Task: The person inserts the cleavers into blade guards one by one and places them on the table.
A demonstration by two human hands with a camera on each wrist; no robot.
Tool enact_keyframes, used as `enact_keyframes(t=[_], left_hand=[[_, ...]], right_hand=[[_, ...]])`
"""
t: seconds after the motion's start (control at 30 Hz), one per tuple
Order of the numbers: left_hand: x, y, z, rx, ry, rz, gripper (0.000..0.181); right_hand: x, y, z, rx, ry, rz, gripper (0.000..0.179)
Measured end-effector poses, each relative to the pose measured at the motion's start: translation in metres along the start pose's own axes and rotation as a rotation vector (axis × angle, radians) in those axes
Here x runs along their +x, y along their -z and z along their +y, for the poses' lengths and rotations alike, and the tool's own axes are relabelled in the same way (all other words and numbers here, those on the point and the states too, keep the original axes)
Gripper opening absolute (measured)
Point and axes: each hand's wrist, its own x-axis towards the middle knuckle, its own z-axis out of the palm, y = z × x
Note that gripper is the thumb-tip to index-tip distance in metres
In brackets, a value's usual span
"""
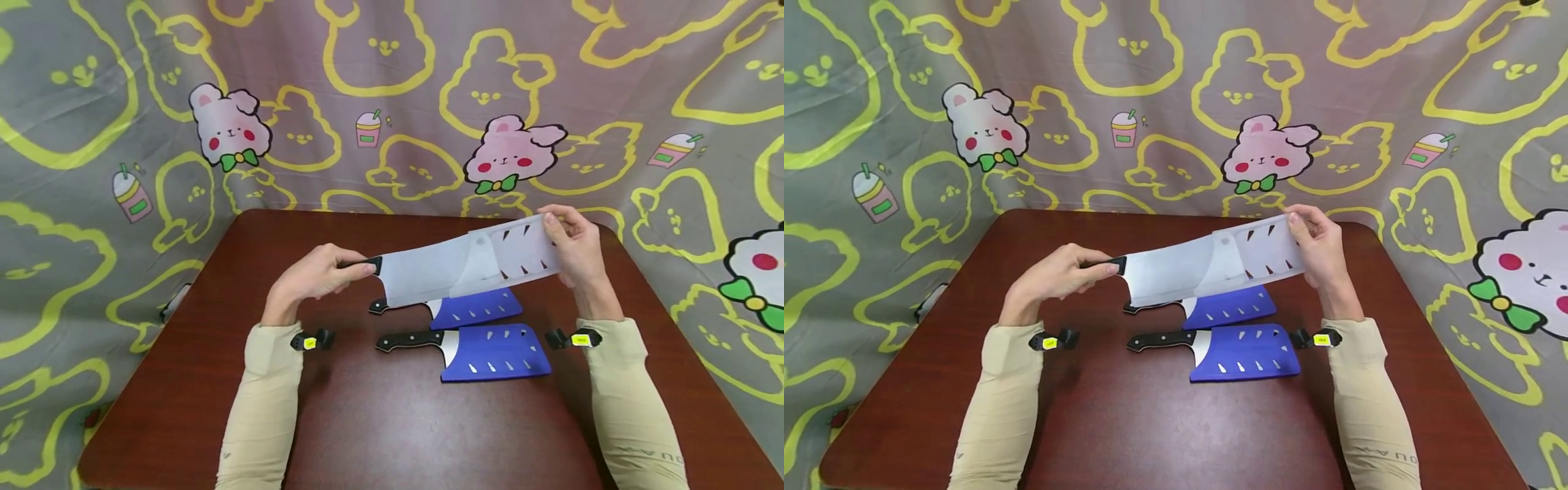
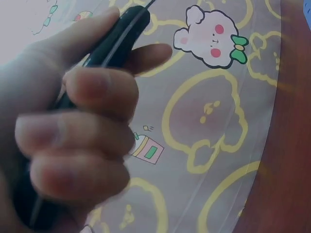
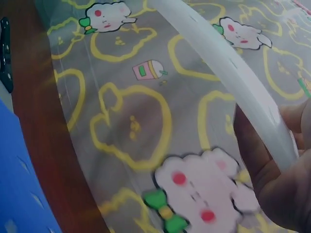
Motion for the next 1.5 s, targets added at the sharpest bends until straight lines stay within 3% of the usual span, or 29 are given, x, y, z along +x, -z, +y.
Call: enact_keyframes(t=[0.23, 0.47, 0.67, 0.83, 1.1, 1.33, 1.5], left_hand=[[0.02, -0.027, 0.013, 0.036, -0.061, -0.011, 0.027], [0.018, -0.027, 0.014, 0.054, -0.062, 0.014, 0.029], [0.018, -0.023, 0.008, 0.033, -0.016, -0.008, 0.023], [0.02, -0.021, 0.002, 0.087, 0.021, -0.024, 0.025], [0.029, -0.017, -0.012, 0.153, 0.054, 0.029, 0.026], [0.035, -0.023, -0.034, 0.169, 0.095, 0.049, 0.029], [0.043, -0.026, -0.047, 0.152, 0.157, 0.049, 0.028]], right_hand=[[-0.011, -0.037, 0.009, -0.058, -0.014, -0.112, 0.029], [-0.016, -0.049, 0.011, -0.069, -0.042, -0.121, 0.037], [-0.015, -0.044, 0.009, -0.083, -0.077, -0.196, 0.025], [-0.011, -0.04, 0.017, -0.08, -0.138, -0.239, 0.028], [-0.003, -0.032, 0.033, -0.258, -0.333, -0.282, 0.036], [0.004, -0.025, 0.044, -0.337, -0.451, -0.464, 0.044], [0.005, -0.02, 0.056, -0.377, -0.477, -0.607, 0.047]])
